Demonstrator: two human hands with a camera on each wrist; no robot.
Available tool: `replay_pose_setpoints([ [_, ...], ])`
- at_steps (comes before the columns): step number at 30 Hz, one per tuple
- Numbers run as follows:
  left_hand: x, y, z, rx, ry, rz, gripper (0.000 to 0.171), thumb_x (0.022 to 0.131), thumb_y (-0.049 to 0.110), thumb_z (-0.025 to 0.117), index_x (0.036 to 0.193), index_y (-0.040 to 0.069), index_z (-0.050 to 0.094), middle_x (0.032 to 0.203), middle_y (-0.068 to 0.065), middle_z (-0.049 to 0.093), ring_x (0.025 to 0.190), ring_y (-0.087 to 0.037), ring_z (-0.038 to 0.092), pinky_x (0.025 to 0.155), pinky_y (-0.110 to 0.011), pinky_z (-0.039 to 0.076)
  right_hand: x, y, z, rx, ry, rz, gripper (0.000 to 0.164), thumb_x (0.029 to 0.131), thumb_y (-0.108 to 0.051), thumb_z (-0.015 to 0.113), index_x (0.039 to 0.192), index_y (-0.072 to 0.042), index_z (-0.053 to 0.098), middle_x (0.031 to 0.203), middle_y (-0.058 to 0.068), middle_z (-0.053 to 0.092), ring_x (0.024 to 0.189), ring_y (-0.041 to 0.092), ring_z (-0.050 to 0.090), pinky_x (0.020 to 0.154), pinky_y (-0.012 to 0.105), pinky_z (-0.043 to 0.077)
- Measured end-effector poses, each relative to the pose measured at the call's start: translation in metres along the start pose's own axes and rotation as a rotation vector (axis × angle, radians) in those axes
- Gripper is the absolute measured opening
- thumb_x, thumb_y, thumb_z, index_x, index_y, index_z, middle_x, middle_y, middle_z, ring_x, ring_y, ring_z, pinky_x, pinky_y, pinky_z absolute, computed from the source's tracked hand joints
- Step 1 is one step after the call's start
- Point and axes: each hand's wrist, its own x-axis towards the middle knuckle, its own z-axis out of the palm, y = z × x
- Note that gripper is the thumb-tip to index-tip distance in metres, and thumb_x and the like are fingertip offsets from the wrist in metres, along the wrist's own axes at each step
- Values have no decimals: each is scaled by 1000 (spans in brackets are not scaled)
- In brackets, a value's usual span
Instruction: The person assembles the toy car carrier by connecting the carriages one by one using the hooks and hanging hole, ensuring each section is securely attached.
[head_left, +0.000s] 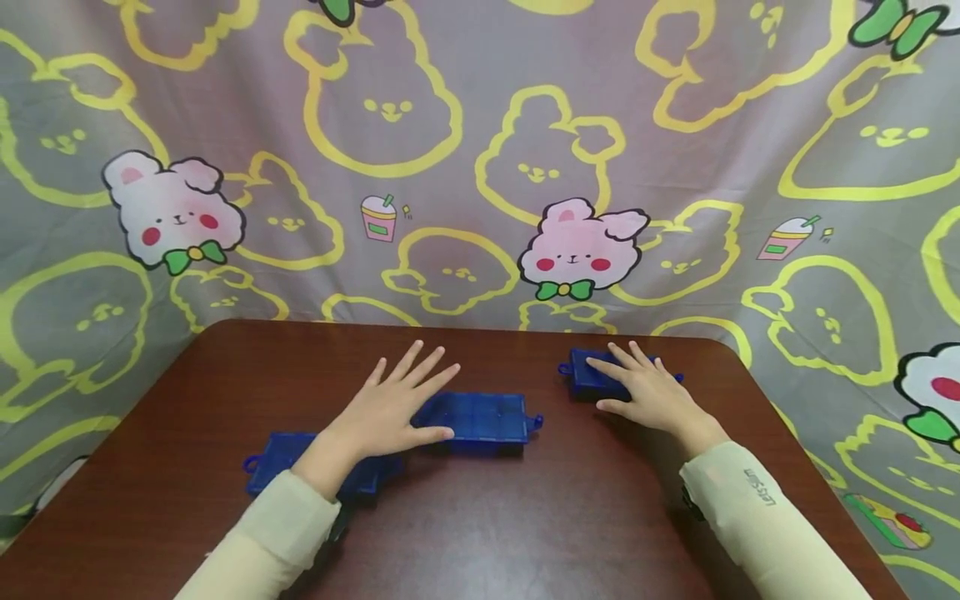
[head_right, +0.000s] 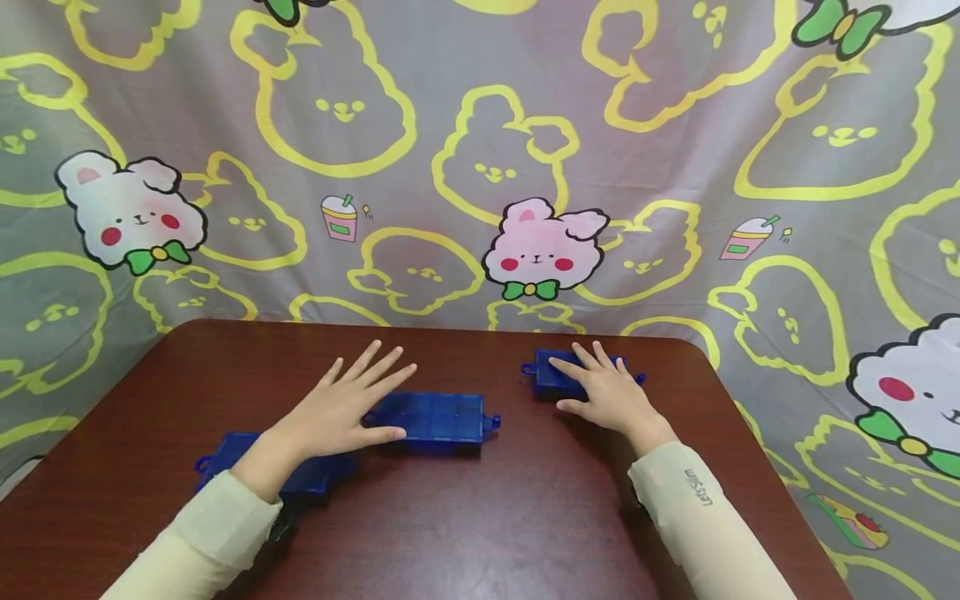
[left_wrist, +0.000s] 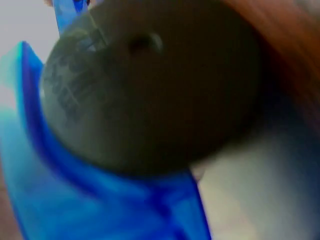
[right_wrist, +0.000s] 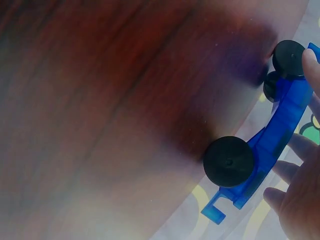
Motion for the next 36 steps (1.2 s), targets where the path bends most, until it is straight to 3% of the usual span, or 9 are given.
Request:
replay_pose_setpoints([
  [13, 5, 11, 6, -99, -144, 54, 85, 88, 59, 66, 158, 29, 28, 165, -3, 27, 156, -30, 12, 116, -69, 19, 5, 0, 4, 20, 19, -33, 69, 91, -37, 71, 152, -25, 43, 159, 23, 32, 146, 57, 16, 106, 78, 22],
  [19, 9, 11, 10, -104, -181, 76, 81, 90, 55, 66, 157, 28, 31, 163, -5, 32, 152, -33, 24, 114, -67, 28, 8, 1, 4, 23, 35, -67, 62, 93, -28, 70, 150, -22, 47, 154, 25, 38, 144, 54, 27, 106, 76, 27],
  [26, 11, 11, 12, -98, -176, 97, 73, 92, 45, 68, 154, 23, 39, 160, -9, 36, 147, -35, 35, 111, -59, 39, 9, 3, 2, 27, 42, -81, 61, 91, -27, 72, 148, -21, 49, 149, 25, 43, 134, 49, 43, 105, 70, 37],
  [36, 16, 15, 14, -93, -175, 88, 66, 90, 38, 72, 149, 20, 48, 158, -10, 40, 145, -32, 39, 112, -51, 40, 7, 3, 0, 28, 42, -76, 60, 88, -31, 76, 144, -23, 55, 140, 22, 49, 122, 43, 49, 96, 63, 48],
])
